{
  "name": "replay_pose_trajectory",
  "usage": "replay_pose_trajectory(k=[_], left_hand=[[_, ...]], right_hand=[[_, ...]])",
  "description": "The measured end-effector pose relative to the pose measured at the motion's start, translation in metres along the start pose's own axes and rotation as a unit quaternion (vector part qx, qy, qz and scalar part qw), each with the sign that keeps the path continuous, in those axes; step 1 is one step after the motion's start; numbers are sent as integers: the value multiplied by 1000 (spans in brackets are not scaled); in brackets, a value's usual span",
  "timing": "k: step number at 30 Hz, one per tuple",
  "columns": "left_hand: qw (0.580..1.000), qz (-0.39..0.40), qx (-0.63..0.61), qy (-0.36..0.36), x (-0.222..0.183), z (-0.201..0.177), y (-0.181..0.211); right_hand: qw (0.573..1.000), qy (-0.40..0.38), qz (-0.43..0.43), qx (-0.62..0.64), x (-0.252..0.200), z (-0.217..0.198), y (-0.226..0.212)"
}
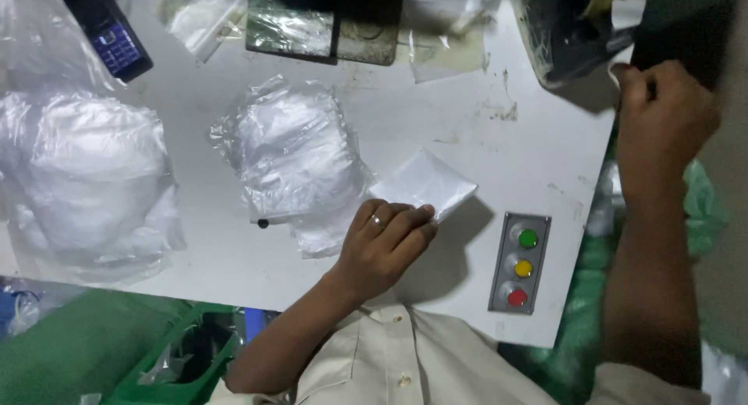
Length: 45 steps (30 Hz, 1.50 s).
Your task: Folding and stacking plastic bags on a white workbench in a factory setting.
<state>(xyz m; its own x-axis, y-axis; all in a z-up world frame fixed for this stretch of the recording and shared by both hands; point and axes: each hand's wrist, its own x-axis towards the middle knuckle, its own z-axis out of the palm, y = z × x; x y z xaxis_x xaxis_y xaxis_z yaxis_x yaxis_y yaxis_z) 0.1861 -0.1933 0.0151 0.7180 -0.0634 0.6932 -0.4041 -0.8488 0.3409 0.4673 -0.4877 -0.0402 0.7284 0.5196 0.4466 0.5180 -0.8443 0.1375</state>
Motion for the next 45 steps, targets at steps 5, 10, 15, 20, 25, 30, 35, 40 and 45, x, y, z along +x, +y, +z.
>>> replay_pose_trajectory(k=[5, 10, 15, 20, 25, 30, 35, 40, 45], left_hand=[[998, 29, 41, -22, 1, 8, -1], [997, 9, 61, 36, -3, 36, 7], [998, -65, -8, -4, 6, 24, 14], [887, -312, -340, 28, 24, -5, 31], [742, -451, -494, 39, 22, -29, 27], [881, -408, -239, 12, -14, -47, 14], [885, -459, -79, -7, -67, -68, -7], [870, -490, -9, 61, -76, -88, -31], [714, -693, -41, 88, -51, -102, -79]], right_hand=[[854, -102, 220, 461, -4, -114, -111], [710, -233, 267, 608, -29, -148, -169], [557, -396, 310, 661, -41, -152, -159], [790, -332, 211, 470, -31, -178, -173], [618, -369, 246, 649, -81, -143, -154], [715, -357, 300, 521, -73, -121, -141], [902, -147, 68, 400, -33, -140, -207], [848, -253, 37, 464, -1, -140, -273], [783, -357, 114, 496, 10, -115, -304]])
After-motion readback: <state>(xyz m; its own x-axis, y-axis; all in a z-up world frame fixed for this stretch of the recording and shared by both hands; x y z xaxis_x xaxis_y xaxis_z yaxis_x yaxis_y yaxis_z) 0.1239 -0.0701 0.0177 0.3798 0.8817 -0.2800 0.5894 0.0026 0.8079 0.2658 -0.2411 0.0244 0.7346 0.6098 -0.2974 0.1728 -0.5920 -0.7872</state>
